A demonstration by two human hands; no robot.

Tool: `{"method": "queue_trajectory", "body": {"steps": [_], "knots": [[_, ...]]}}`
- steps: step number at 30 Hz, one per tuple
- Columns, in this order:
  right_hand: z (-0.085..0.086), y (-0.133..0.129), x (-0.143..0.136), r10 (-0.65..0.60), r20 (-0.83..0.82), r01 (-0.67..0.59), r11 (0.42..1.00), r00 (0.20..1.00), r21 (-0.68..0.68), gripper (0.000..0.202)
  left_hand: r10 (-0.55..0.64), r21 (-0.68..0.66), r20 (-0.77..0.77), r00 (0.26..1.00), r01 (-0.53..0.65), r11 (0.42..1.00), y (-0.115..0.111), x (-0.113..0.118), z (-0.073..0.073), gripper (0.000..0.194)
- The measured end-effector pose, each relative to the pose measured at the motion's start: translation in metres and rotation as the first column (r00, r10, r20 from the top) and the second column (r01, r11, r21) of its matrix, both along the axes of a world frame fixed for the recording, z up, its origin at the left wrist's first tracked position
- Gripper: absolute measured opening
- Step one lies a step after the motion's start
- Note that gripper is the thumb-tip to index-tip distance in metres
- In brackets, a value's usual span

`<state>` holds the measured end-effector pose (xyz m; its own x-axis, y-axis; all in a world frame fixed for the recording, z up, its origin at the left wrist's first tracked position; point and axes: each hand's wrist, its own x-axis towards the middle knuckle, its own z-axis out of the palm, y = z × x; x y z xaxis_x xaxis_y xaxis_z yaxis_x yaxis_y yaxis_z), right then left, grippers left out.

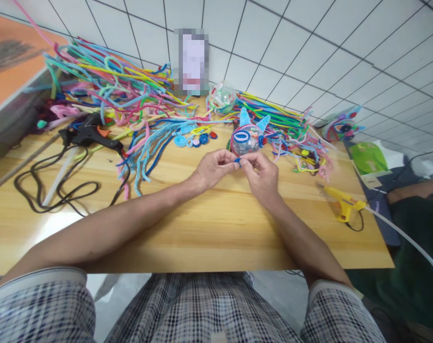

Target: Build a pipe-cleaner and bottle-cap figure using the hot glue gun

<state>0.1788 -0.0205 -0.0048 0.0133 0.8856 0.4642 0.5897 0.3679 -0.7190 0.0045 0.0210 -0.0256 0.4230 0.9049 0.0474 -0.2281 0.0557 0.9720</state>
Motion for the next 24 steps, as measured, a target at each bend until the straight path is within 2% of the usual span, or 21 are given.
{"method": "queue_trajectory", "body": {"steps": [3,6,11,15,24], "knots": [[-0.003,-0.002,-0.004,-0.044,-0.021,0.045,0.999,0.999,0.026,0.01,-0.014,0.021,0.002,1.0,0.014,1.0,-0.001,0.0,-0.002,0.037],[-0.005,-0.004,-0.006,-0.061,-0.077,0.059,0.998,0.995,-0.026,0.012,-0.001,0.063,0.0,1.0,0.001,0.998,-0.002,0.001,-0.004,0.038],[-0.006,-0.005,-0.009,-0.076,-0.15,0.067,0.996,0.986,-0.064,0.013,0.069,0.126,-0.062,0.996,-0.061,0.99,-0.007,0.003,-0.008,0.022],[-0.008,-0.004,-0.009,-0.095,-0.164,0.083,0.993,0.982,-0.082,0.014,0.088,0.095,-0.09,0.992,-0.08,0.992,-0.011,0.004,-0.008,0.015],[-0.011,-0.004,-0.009,-0.11,-0.202,0.091,0.991,0.973,-0.102,0.017,0.053,-0.049,-0.072,0.996,-0.057,0.997,-0.008,0.004,-0.002,0.02]]}}
